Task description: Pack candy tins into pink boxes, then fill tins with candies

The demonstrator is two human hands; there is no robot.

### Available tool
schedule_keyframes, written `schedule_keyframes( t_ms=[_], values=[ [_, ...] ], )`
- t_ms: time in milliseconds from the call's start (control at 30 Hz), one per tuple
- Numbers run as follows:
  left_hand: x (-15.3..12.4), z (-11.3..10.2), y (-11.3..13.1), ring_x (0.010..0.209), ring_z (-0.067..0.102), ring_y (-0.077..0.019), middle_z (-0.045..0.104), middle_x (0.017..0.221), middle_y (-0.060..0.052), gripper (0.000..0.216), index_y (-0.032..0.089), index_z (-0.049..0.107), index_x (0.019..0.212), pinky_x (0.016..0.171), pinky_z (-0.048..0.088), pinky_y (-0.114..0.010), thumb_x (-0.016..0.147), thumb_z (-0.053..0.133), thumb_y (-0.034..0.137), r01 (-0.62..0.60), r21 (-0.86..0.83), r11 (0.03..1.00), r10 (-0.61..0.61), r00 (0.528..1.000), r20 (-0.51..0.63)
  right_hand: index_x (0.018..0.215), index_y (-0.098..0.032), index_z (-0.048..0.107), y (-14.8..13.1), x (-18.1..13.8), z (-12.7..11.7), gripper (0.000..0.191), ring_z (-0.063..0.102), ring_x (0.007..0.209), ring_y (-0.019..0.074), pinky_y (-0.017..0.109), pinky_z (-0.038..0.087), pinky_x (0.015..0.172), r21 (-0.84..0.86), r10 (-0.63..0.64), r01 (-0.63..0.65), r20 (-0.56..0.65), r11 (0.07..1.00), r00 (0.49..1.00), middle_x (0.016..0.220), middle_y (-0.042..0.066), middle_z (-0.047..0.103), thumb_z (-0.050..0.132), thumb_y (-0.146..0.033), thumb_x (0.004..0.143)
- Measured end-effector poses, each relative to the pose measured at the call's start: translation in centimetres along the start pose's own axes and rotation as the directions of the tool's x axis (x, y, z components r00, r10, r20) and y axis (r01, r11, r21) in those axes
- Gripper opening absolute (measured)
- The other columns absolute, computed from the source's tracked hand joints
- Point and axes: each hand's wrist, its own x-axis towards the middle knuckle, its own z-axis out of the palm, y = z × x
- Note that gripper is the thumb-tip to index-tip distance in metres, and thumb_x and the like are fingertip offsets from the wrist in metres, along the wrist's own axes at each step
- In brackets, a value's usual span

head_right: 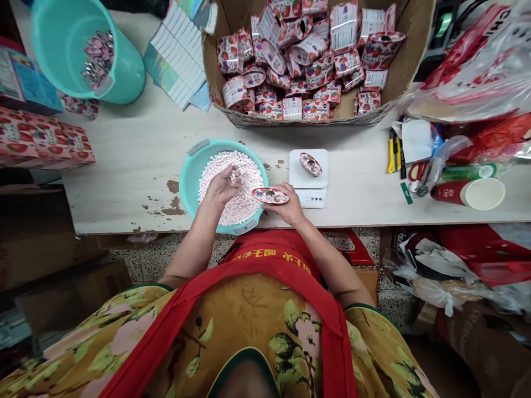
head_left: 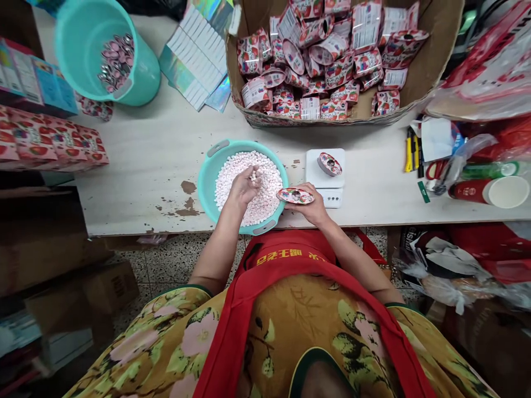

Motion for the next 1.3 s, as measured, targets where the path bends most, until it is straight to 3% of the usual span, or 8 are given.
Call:
schedule_keyframes(
  t_ms=[167, 367, 500, 800, 1000, 1100, 1200, 1300],
  values=[
    [0.2, -0.8, 1.4, 0.038, 0.043, -0.0026, 0.049, 0.054, 0.006, 0.027, 0.018, 0.058, 0.082, 0.036, 0.032, -0.012, 0.104, 0.056, 0.034, -0.009, 0.001, 1.0, 0.009, 1.0, 0.012, 0.103, -0.021, 0.069, 2.1, -3.1, -5.4, 0.068, 0.067, 0.099, 0.0243, 0.042, 0.055, 0.095, 0.043, 0.137, -0.131, -0.233, 0.99, 0.963, 0.101, 0.006, 0.069, 0.095, -0.057, 0.051],
    [1.1, -0.5, 1.1, 0.043, 0.049, -0.0027, 0.055, 0.058, 0.003, 0.03, 0.017, 0.056, 0.08, 0.037, 0.034, -0.011, 0.106, 0.051, 0.032, -0.043, -0.004, 0.999, 0.043, 0.997, -0.06, 0.103, -0.016, 0.058, 8.5, -2.9, -14.3, 0.079, 0.067, 0.088, 0.0194, 0.043, 0.058, 0.092, 0.162, 0.254, -0.201, -0.733, 0.966, 0.631, 0.096, 0.004, 0.068, 0.097, -0.042, 0.039],
    [1.5, 1.1, 0.3, 0.042, 0.047, -0.0015, 0.054, 0.057, 0.005, 0.018, 0.017, 0.057, 0.084, 0.037, 0.033, -0.01, 0.098, 0.065, 0.024, -0.04, 0.075, 0.996, 0.043, 0.998, -0.041, 0.097, -0.016, 0.058, 11.9, -0.2, -17.2, 0.073, 0.066, 0.085, 0.018, 0.045, 0.058, 0.094, 0.181, 0.258, -0.191, -0.8, 0.965, 0.541, 0.09, 0.001, 0.066, 0.095, -0.036, 0.038],
    [1.1, 8.1, -2.2, 0.039, 0.04, 0.0, 0.048, 0.057, 0.006, 0.04, 0.015, 0.054, 0.073, 0.033, 0.018, -0.011, 0.083, 0.083, 0.041, -0.09, 0.329, 0.94, 0.022, 0.979, 0.204, 0.1, -0.016, 0.057, 14.1, 1.0, -17.0, 0.063, 0.065, 0.087, 0.0184, 0.047, 0.057, 0.094, 0.109, 0.185, -0.166, -0.809, 0.98, 0.558, 0.093, 0.001, 0.063, 0.091, -0.042, 0.054],
    [1.8, 10.5, -2.5, 0.037, 0.035, 0.0002, 0.04, 0.053, 0.009, 0.046, 0.017, 0.053, 0.073, 0.034, 0.019, -0.012, 0.083, 0.08, 0.052, -0.072, 0.316, 0.946, -0.011, 0.967, 0.253, 0.133, -0.017, 0.046, 12.3, -1.7, -14.9, 0.088, 0.052, 0.128, 0.0356, 0.059, 0.051, 0.102, -0.351, -0.133, -0.332, -0.835, 0.876, 0.534, 0.138, 0.019, 0.047, 0.086, -0.056, 0.065],
    [1.8, 9.8, -2.7, 0.042, 0.045, 0.0, 0.053, 0.061, 0.006, 0.034, 0.015, 0.061, 0.081, 0.036, 0.027, -0.011, 0.083, 0.084, 0.039, -0.097, 0.246, 0.964, 0.031, 0.966, 0.258, 0.138, -0.018, 0.044, 10.3, -1.0, -11.5, 0.09, 0.043, 0.137, 0.0395, 0.061, 0.048, 0.105, -0.484, -0.219, -0.245, -0.716, 0.84, 0.663, 0.144, 0.022, 0.041, 0.083, -0.058, 0.069],
    [1.5, 8.2, -2.8, 0.049, 0.053, -0.0014, 0.06, 0.068, 0.003, 0.028, 0.014, 0.064, 0.085, 0.04, 0.035, -0.01, 0.082, 0.084, 0.032, -0.059, 0.165, 0.985, 0.026, 0.981, 0.194, 0.126, -0.02, 0.054, 9.1, 2.7, -8.9, 0.07, 0.046, 0.134, 0.0363, 0.059, 0.043, 0.112, -0.432, -0.129, -0.147, -0.547, 0.89, 0.827, 0.136, 0.018, 0.052, 0.082, -0.054, 0.072],
    [1.0, 6.1, -2.6, 0.05, 0.054, -0.0022, 0.06, 0.067, 0.002, 0.026, 0.014, 0.064, 0.083, 0.041, 0.036, -0.011, 0.084, 0.082, 0.033, -0.061, 0.089, 0.994, 0.052, 0.994, 0.099, 0.111, -0.019, 0.06, 7.3, 6.6, -8.3, 0.051, 0.059, 0.111, 0.0277, 0.05, 0.05, 0.103, -0.258, 0.014, -0.158, -0.485, 0.953, 0.875, 0.115, 0.011, 0.064, 0.077, -0.051, 0.075]
  ],
)
